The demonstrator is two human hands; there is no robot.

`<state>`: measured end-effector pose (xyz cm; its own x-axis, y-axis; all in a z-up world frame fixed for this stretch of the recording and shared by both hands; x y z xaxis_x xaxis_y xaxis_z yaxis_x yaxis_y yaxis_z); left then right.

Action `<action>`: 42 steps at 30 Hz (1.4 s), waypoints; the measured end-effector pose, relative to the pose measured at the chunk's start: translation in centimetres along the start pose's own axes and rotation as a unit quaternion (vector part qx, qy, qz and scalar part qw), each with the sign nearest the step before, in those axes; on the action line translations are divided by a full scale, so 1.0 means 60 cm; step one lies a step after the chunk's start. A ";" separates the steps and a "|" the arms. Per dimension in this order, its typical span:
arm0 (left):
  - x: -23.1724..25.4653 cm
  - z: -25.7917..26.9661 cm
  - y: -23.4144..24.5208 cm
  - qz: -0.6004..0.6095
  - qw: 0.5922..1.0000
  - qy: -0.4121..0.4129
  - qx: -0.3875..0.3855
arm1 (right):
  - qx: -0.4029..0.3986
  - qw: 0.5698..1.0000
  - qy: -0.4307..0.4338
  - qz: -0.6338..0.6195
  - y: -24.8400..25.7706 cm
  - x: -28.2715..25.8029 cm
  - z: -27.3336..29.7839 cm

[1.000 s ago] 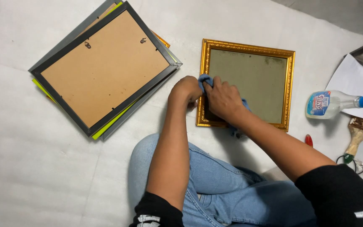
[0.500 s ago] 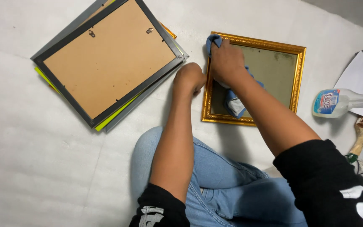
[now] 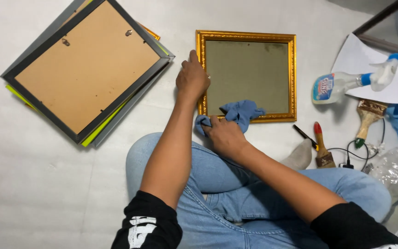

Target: Cleaning multiple picture frames using a spray bottle and a cloth.

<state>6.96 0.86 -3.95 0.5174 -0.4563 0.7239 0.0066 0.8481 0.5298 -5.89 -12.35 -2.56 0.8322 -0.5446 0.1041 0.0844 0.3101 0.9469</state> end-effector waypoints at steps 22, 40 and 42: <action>-0.013 -0.013 -0.019 -0.147 0.989 0.018 0.002 | -0.206 0.870 -0.422 -0.150 -0.183 0.473 0.276; 0.015 0.008 0.034 -0.220 0.973 -0.027 0.055 | -0.198 0.804 -0.297 -0.476 -0.070 0.394 0.219; -0.018 -0.016 0.028 -0.250 0.965 -0.033 0.076 | -0.226 0.827 -0.284 -0.430 -0.094 0.403 0.211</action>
<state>7.24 3.01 -4.27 0.4258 -0.8188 0.3850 0.1123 0.4700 0.8755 6.78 -37.12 -1.51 -0.0234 -0.9535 -0.3006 0.8137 -0.1929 0.5484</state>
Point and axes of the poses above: each hand's wrist, its own z-axis away from the middle knuckle, its own y-axis out of the back of the hand, x = y × z, the point moved 8 cm from there along -z, towards the middle knuckle, and after that the axes turned 8 degrees about z, right-handed, at the moved point
